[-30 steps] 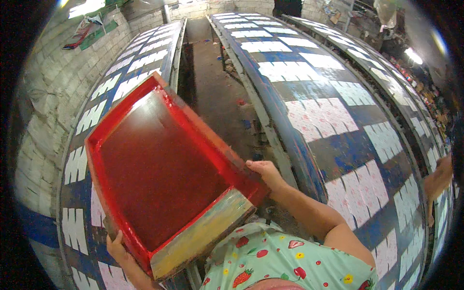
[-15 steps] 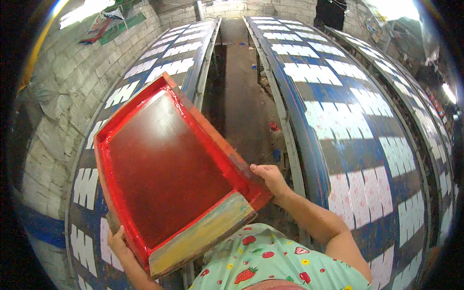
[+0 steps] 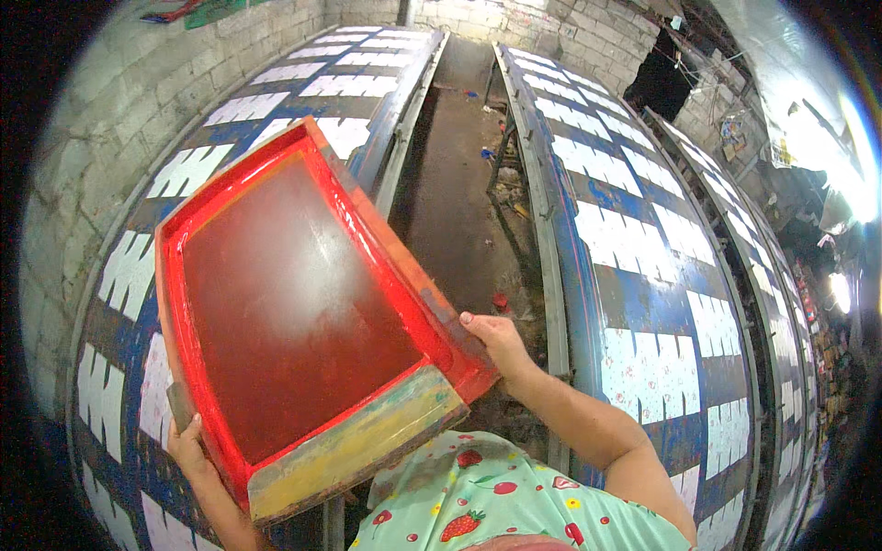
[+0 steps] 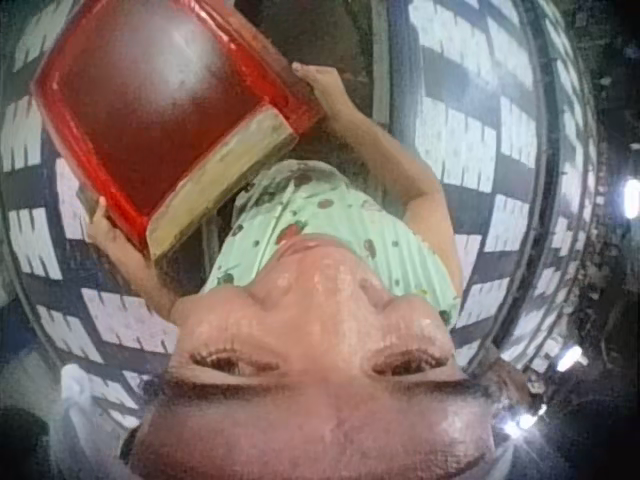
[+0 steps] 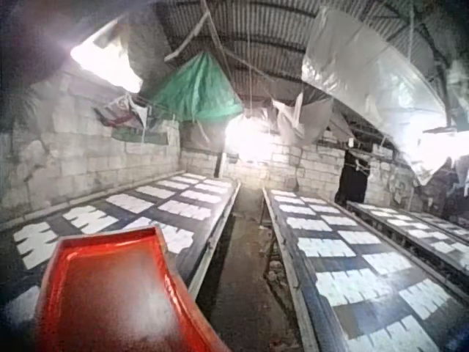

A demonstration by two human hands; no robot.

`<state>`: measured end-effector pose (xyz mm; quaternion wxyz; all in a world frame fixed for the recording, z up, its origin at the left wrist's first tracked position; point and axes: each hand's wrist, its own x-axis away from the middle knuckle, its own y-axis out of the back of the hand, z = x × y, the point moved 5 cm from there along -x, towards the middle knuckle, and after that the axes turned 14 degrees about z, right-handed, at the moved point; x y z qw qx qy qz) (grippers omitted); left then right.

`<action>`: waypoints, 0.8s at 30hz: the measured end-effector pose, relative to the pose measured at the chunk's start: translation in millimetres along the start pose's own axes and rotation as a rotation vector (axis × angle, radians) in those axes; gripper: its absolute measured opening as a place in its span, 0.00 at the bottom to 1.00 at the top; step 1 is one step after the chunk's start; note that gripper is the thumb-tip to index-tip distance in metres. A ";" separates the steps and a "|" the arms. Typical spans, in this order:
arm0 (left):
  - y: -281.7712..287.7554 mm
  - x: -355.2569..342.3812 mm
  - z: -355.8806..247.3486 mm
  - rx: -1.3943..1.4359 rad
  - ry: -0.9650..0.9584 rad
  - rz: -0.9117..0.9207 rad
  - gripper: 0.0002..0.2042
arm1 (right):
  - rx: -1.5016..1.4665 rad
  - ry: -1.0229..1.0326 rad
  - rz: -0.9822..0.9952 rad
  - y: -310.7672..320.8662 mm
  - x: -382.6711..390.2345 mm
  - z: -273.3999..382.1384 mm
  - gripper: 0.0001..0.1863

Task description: The person holds a red screen-printing frame over a conveyor belt and repeatedly uses a squeegee to pull red ink across the mesh. The person moves along the line, repeating the squeegee strokes on successive positions.

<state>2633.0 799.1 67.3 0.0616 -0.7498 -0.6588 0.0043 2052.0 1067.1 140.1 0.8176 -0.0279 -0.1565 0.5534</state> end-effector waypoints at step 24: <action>-475.6 -408.1 -87.4 -0.146 -0.108 0.157 0.23 | -0.239 0.052 -0.112 329.3 -419.1 182.3 0.22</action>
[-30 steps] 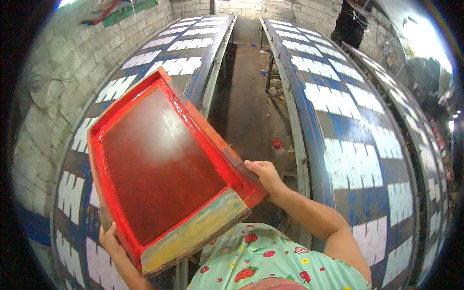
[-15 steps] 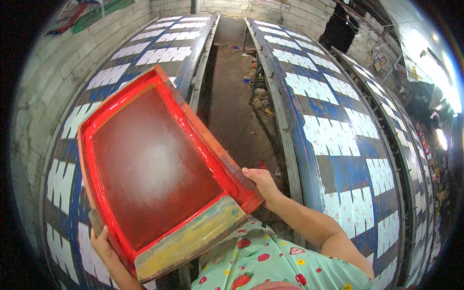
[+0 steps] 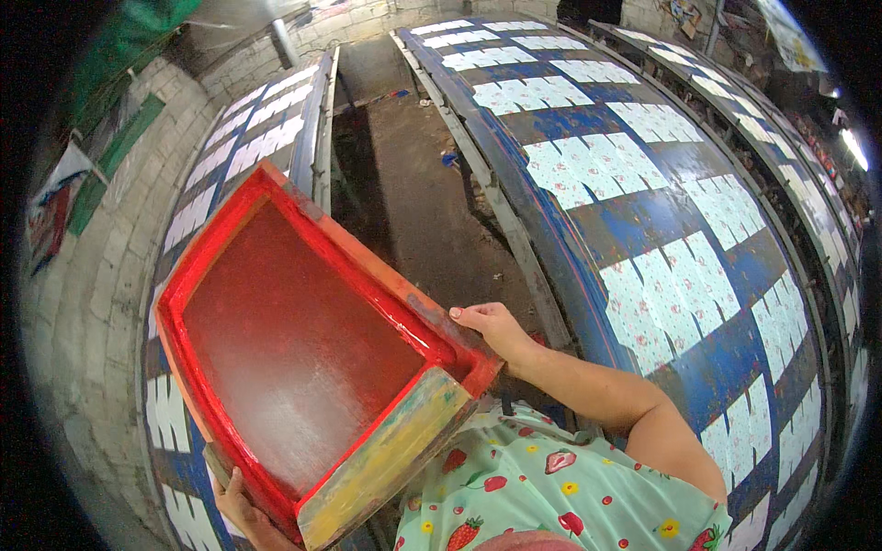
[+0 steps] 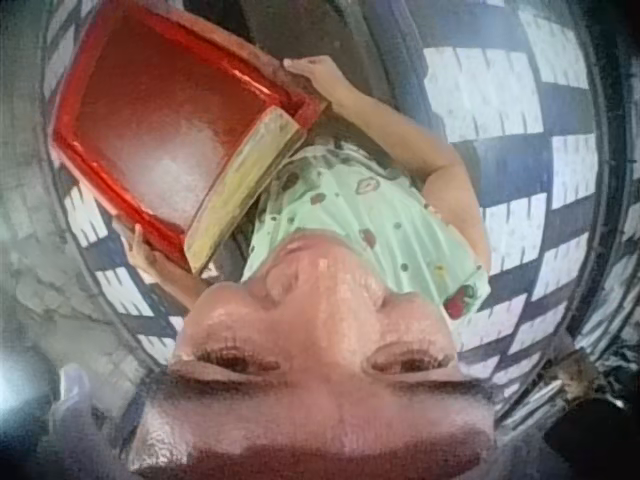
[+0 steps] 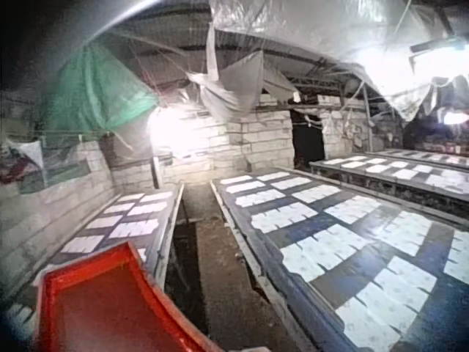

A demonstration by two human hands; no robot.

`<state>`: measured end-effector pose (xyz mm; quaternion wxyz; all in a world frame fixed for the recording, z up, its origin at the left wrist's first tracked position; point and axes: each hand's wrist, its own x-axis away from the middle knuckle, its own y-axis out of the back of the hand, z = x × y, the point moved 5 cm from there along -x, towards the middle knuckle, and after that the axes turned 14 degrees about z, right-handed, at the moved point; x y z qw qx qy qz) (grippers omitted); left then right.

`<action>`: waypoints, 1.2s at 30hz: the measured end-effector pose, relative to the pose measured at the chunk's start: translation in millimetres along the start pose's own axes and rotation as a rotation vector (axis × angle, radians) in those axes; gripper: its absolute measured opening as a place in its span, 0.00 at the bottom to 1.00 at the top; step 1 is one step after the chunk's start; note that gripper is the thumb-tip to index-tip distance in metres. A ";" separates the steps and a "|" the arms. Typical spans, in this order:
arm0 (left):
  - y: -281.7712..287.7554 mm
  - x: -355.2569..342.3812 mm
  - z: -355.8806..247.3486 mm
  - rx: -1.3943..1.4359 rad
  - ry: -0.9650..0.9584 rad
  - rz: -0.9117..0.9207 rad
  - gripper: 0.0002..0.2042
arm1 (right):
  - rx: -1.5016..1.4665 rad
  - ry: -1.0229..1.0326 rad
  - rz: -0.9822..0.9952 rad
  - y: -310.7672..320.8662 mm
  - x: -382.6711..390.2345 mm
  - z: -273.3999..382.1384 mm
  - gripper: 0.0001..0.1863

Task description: The person holds a red screen-printing frame over a conveyor belt and repeatedly uses a squeegee to pull red ink across the mesh. The person moves along the line, repeating the squeegee strokes on successive positions.

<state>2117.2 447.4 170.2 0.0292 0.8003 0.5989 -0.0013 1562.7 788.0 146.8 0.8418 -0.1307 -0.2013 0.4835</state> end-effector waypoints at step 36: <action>-497.3 -694.1 -12.3 -0.057 0.104 -0.107 0.26 | -0.073 -0.014 0.133 240.9 -781.7 351.3 0.21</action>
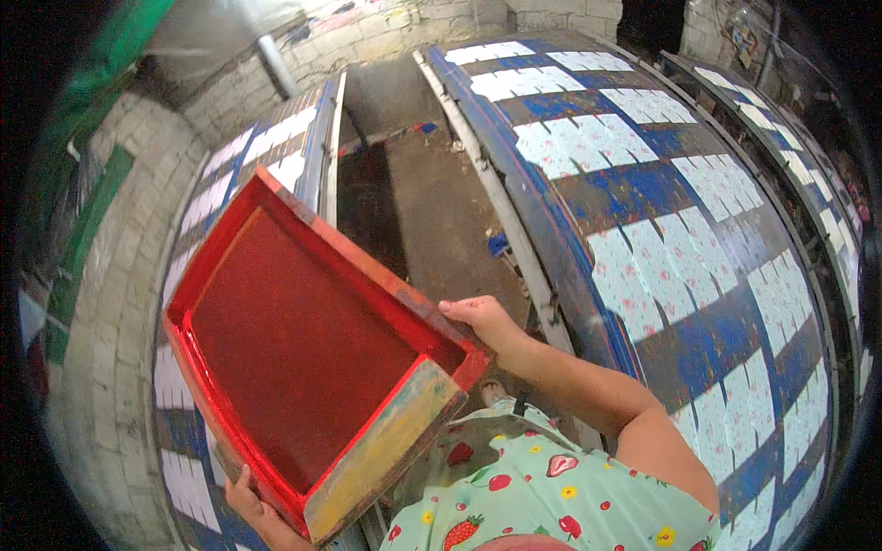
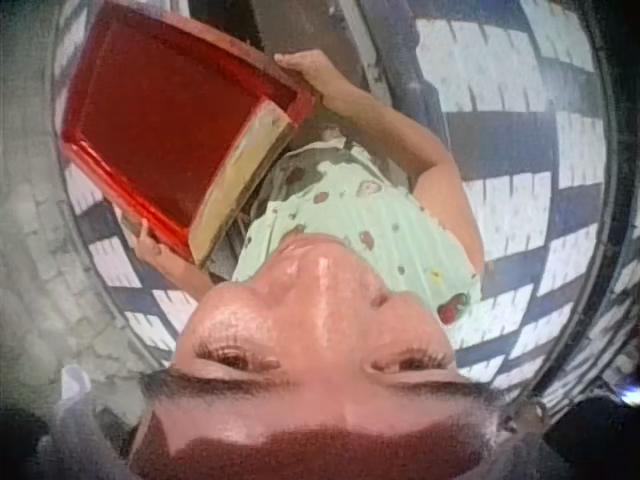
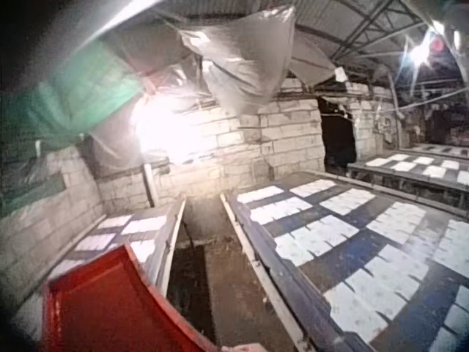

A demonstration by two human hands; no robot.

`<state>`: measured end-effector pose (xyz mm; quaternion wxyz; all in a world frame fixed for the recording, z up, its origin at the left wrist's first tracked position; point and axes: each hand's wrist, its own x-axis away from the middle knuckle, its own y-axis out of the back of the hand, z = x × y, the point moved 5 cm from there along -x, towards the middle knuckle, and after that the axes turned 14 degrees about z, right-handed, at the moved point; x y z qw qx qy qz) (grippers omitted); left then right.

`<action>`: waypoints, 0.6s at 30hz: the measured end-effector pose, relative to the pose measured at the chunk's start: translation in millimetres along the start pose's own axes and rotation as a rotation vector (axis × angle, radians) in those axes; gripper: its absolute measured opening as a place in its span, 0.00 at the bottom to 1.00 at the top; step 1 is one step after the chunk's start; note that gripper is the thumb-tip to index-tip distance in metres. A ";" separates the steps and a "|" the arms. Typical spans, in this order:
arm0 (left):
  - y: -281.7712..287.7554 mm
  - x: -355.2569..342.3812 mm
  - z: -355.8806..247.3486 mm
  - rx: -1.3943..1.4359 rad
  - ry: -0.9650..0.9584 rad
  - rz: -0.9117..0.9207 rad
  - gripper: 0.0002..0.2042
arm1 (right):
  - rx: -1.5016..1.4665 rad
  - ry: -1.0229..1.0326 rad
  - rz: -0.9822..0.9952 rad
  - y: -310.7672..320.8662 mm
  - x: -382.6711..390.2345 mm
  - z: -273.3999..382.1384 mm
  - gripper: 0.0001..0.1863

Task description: The person holds a red screen-printing frame over a conveyor belt and repeatedly uses a squeegee to pull red ink across the mesh. The person moves along the line, repeating the squeegee strokes on successive positions.

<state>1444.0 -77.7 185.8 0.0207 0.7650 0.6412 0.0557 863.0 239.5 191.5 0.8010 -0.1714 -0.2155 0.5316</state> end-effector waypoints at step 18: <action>-268.0 -299.1 -70.5 0.122 -0.027 -0.024 0.29 | -0.007 -0.112 0.073 134.1 -405.8 172.0 0.35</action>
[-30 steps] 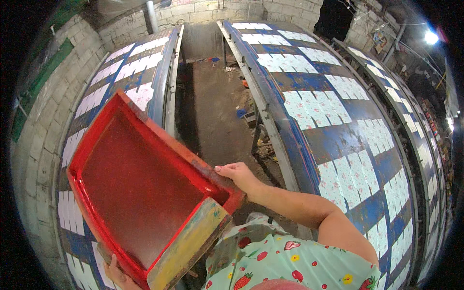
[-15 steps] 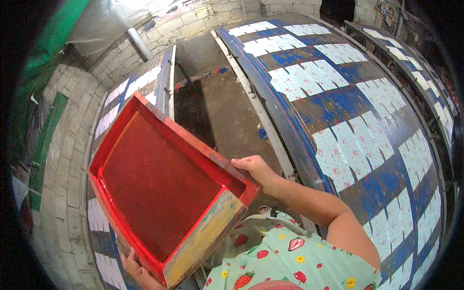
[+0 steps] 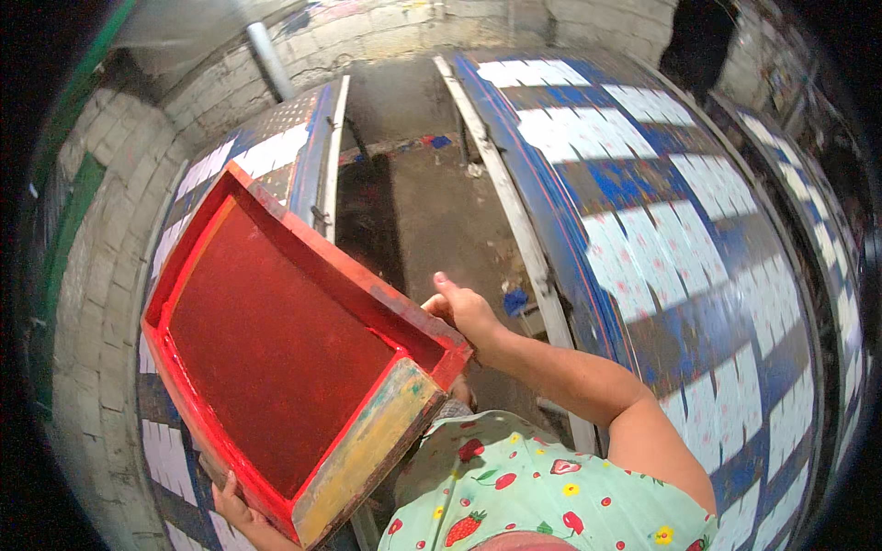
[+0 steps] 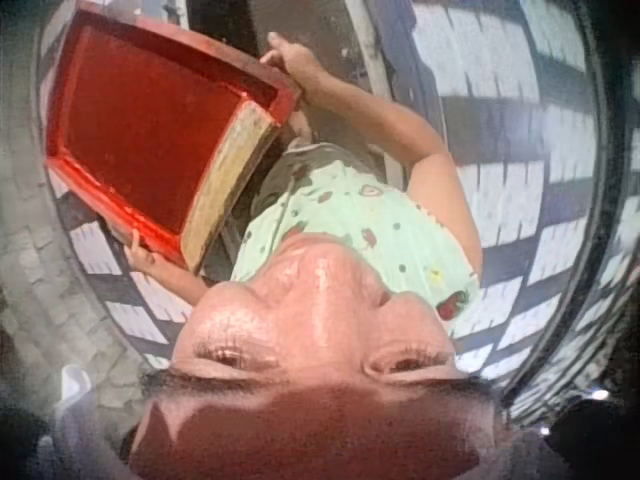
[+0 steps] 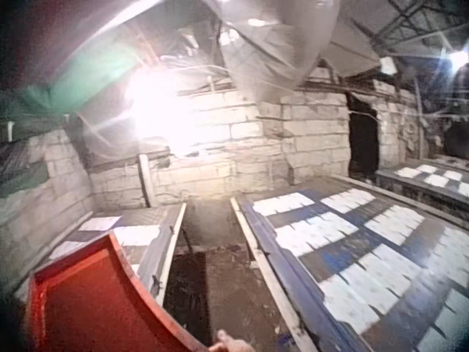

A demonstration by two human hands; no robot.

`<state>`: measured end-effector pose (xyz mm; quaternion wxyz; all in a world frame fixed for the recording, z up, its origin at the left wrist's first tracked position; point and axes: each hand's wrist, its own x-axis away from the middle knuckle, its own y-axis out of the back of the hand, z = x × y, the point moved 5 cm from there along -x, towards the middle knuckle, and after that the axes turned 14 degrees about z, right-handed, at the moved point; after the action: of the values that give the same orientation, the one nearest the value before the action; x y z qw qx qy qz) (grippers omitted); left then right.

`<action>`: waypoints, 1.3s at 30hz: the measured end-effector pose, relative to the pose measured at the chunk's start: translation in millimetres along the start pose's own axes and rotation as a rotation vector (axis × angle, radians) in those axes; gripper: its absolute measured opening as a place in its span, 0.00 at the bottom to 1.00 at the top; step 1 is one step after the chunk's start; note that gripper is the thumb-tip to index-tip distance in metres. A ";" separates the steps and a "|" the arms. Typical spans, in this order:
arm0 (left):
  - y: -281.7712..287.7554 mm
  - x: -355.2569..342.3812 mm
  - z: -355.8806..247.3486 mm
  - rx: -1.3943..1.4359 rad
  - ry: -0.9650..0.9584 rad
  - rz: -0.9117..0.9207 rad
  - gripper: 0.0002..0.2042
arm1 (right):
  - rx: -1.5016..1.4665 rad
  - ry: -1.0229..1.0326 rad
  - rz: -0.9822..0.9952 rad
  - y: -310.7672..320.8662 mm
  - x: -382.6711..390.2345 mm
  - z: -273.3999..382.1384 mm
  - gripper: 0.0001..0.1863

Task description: The person holds a red screen-printing frame over a conveyor belt and repeatedly uses a squeegee to pull red ink across the mesh. The person moves along the line, repeating the squeegee strokes on successive positions.

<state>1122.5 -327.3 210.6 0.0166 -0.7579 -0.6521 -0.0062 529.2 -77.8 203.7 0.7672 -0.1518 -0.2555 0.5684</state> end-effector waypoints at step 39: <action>-564.4 -690.2 -54.1 -0.001 0.032 -0.243 0.24 | 0.156 0.086 0.242 288.1 -837.8 515.8 0.13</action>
<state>462.1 -927.2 252.8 0.0256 -0.6731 -0.7388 -0.0207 -178.1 -814.4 293.8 0.7128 -0.1459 -0.1572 0.6678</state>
